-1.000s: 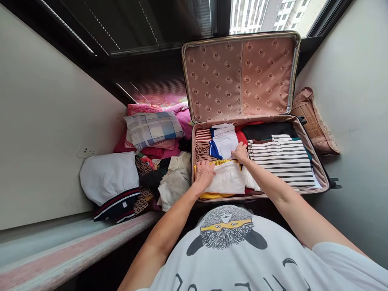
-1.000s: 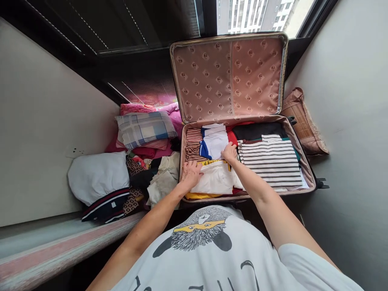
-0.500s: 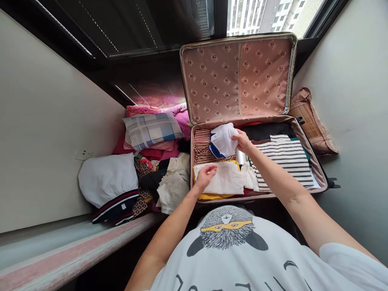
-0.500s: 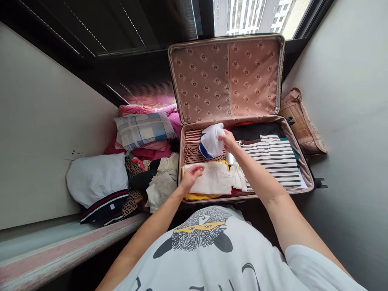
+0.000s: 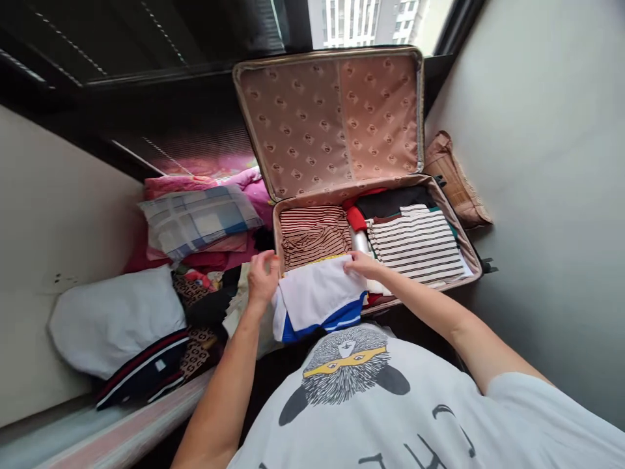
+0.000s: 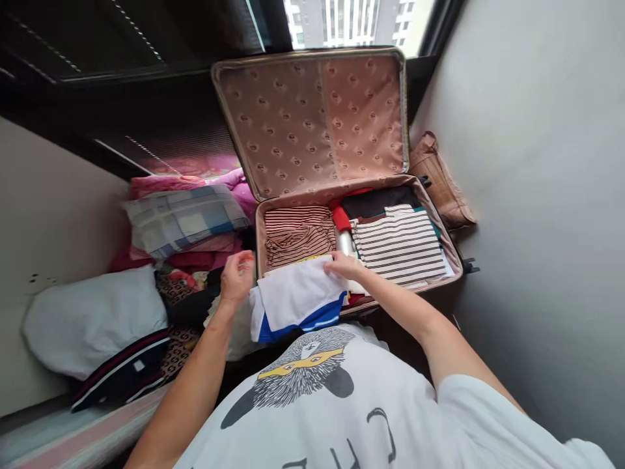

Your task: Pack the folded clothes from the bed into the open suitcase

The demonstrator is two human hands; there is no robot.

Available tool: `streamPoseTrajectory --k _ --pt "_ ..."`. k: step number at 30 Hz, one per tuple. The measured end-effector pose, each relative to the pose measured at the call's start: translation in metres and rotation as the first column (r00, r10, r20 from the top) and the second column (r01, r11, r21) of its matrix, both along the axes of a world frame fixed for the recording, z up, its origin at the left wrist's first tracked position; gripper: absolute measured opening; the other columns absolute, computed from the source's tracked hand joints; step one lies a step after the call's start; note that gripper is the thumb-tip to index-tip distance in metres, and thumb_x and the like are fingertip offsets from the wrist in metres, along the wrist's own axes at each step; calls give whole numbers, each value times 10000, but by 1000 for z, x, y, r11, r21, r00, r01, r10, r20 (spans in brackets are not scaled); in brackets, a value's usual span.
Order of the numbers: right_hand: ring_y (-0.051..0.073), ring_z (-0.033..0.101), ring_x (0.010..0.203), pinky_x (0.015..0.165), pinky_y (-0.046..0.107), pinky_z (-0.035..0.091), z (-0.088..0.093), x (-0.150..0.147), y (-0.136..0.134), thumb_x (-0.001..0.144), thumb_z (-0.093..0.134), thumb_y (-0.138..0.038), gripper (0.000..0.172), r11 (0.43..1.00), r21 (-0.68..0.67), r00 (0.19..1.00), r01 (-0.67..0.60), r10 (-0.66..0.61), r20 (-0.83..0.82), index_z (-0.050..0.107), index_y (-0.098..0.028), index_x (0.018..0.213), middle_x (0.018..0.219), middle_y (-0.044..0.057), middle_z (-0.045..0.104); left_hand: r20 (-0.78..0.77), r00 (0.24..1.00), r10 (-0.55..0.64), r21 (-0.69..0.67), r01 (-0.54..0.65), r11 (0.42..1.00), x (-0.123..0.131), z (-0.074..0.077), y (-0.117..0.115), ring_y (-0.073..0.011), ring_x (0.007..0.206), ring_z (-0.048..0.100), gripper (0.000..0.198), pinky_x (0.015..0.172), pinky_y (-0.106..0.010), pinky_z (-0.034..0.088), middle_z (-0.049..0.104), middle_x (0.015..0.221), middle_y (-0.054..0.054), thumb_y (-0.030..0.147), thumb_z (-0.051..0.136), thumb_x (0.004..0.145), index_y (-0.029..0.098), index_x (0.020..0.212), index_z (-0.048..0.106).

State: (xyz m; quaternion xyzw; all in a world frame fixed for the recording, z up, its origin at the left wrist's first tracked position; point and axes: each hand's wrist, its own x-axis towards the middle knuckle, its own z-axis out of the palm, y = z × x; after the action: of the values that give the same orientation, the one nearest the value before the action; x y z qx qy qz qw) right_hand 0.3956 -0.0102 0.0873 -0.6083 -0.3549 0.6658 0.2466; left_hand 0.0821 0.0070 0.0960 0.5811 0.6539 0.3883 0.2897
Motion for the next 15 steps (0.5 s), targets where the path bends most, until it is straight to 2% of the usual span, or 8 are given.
streamPoseTrajectory --k 2,4,5,6,7,9,12,15 --pt "147 576 704 618 234 442 -20 -1 -7 592 648 -134 230 999 38 989 27 -32 142 604 -186 812 752 -9 633 -98 957 -274 -65 269 961 29 -6 -7 -299 1205 620 465 1107 -448 453 676 1217 -125 459 769 781 190 1149 678" --pt "137 570 712 608 221 429 -28 2 -10 612 632 -115 194 997 69 986 34 -45 160 593 -186 788 750 -15 626 -276 797 -537 -213 494 843 57 -14 -12 -350 1364 523 670 1180 -497 374 601 1415 -168 405 837 718 181 1313 623" --pt "132 570 714 613 217 433 -28 5 -11 618 631 -110 179 997 76 988 33 -44 148 588 -185 776 749 -17 626 -356 689 -631 -315 548 775 69 -17 -12 -377 1417 469 778 1201 -533 331 541 1492 -197 398 846 716 165 1403 564" --pt "128 572 713 619 215 439 -27 9 -11 622 634 -107 173 996 81 990 34 -45 136 585 -184 769 749 -19 628 -410 592 -694 -414 557 720 77 -20 -11 -401 1439 440 862 1202 -567 309 500 1530 -223 412 844 725 149 1472 502" --pt "125 574 710 622 214 445 -25 14 -12 628 638 -106 170 996 85 991 37 -48 128 585 -183 770 751 -20 632 -432 527 -732 -497 539 680 83 -22 -7 -418 1432 443 912 1188 -590 311 492 1533 -241 440 835 739 136 1511 458" --pt "119 583 709 624 210 459 -20 27 -15 649 646 -116 164 995 92 992 49 -59 111 587 -180 789 758 -18 643 -422 444 -791 -616 500 609 88 -24 4 -428 1385 489 929 1147 -602 352 527 1494 -255 508 807 760 129 1527 444" --pt "118 632 721 634 201 482 -14 55 -21 690 677 -151 159 989 97 990 111 -118 74 596 -173 825 775 -2 675 -350 363 -864 -704 507 498 87 -23 28 -436 1327 538 900 1099 -561 416 608 1417 -220 548 857 656 163 1420 580" --pt "117 667 706 630 195 492 -11 89 -30 695 706 -164 159 971 83 969 223 -230 94 608 -167 819 773 9 699 -70 309 -949 -744 617 256 87 -22 49 -383 1180 647 742 1016 -437 497 741 1218 -120 517 883 560 199 1211 721"
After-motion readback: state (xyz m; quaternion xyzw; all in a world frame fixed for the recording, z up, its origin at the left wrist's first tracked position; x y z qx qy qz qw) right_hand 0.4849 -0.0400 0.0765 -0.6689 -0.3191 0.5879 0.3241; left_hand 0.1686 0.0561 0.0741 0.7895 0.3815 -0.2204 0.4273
